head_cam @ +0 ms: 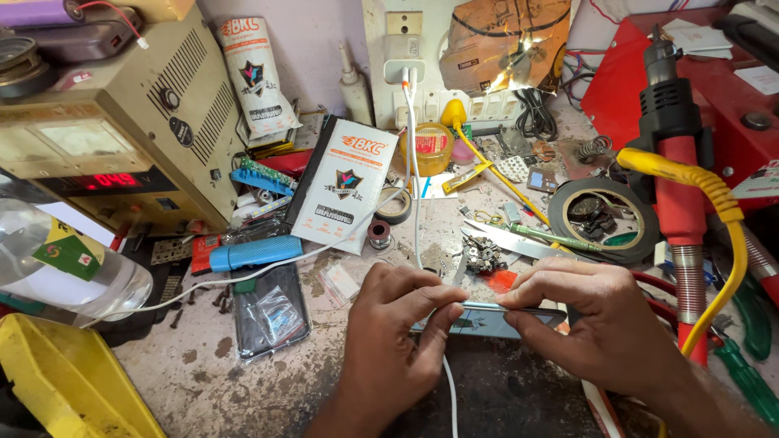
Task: The person uses a green-handled screwdriver to adjust internal components of a disassembled smartphone, then places the back cover on and presses the edges to secure it. The person repeatedly rotates and presses the phone's sides to check the fit.
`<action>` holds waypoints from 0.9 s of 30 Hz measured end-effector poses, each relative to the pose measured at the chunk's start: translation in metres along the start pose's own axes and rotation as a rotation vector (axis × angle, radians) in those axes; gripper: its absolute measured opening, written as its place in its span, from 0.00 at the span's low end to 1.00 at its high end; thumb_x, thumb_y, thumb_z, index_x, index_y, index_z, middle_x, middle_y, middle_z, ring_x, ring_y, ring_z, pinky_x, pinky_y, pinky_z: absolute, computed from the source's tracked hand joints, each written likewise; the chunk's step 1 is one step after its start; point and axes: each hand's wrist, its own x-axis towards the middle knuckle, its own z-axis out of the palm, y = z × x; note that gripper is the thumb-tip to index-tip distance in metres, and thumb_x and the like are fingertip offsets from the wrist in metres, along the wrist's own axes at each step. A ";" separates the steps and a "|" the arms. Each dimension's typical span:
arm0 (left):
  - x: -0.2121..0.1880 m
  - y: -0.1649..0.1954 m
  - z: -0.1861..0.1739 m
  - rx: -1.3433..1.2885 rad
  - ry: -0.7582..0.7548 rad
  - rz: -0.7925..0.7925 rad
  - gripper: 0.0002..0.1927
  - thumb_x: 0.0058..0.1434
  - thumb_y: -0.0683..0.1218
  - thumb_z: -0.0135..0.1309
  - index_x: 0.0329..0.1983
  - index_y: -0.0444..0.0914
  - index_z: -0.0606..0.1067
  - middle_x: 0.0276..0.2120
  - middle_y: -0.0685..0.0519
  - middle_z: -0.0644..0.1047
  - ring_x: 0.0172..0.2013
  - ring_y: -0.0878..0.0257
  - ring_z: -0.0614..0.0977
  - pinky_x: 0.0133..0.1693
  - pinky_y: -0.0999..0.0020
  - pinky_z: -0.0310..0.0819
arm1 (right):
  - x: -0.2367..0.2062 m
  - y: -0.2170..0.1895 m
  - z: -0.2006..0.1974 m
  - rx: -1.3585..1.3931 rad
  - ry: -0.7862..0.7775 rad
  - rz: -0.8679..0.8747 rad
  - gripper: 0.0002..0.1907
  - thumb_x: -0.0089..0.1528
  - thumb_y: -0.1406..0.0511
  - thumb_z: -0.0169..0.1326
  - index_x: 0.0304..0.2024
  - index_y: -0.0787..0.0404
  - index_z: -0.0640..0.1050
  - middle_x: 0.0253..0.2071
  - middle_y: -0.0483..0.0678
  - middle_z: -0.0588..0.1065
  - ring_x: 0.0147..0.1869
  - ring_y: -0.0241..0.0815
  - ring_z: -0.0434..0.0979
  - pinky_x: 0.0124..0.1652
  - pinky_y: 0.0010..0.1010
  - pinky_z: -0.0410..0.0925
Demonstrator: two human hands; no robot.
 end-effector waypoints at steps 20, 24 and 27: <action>0.000 -0.012 -0.012 -0.149 -0.178 -0.123 0.07 0.58 0.37 0.58 0.40 0.34 0.76 0.39 0.46 0.78 0.44 0.51 0.82 0.46 0.61 0.75 | -0.007 0.004 0.012 0.076 0.088 -0.077 0.07 0.49 0.71 0.66 0.31 0.62 0.82 0.30 0.45 0.82 0.35 0.36 0.81 0.37 0.25 0.74; -0.002 -0.013 -0.009 -0.156 -0.159 -0.115 0.07 0.58 0.37 0.58 0.40 0.34 0.77 0.39 0.47 0.78 0.44 0.52 0.82 0.47 0.61 0.75 | -0.008 0.003 0.019 0.075 0.128 -0.066 0.09 0.49 0.71 0.65 0.33 0.63 0.82 0.30 0.46 0.82 0.36 0.37 0.81 0.37 0.26 0.75; -0.005 -0.011 -0.005 -0.111 -0.167 -0.035 0.09 0.58 0.37 0.58 0.42 0.35 0.76 0.41 0.47 0.77 0.46 0.51 0.80 0.49 0.60 0.74 | -0.010 0.001 0.024 0.000 0.161 -0.077 0.12 0.47 0.70 0.67 0.34 0.62 0.83 0.34 0.47 0.82 0.37 0.36 0.86 0.38 0.26 0.76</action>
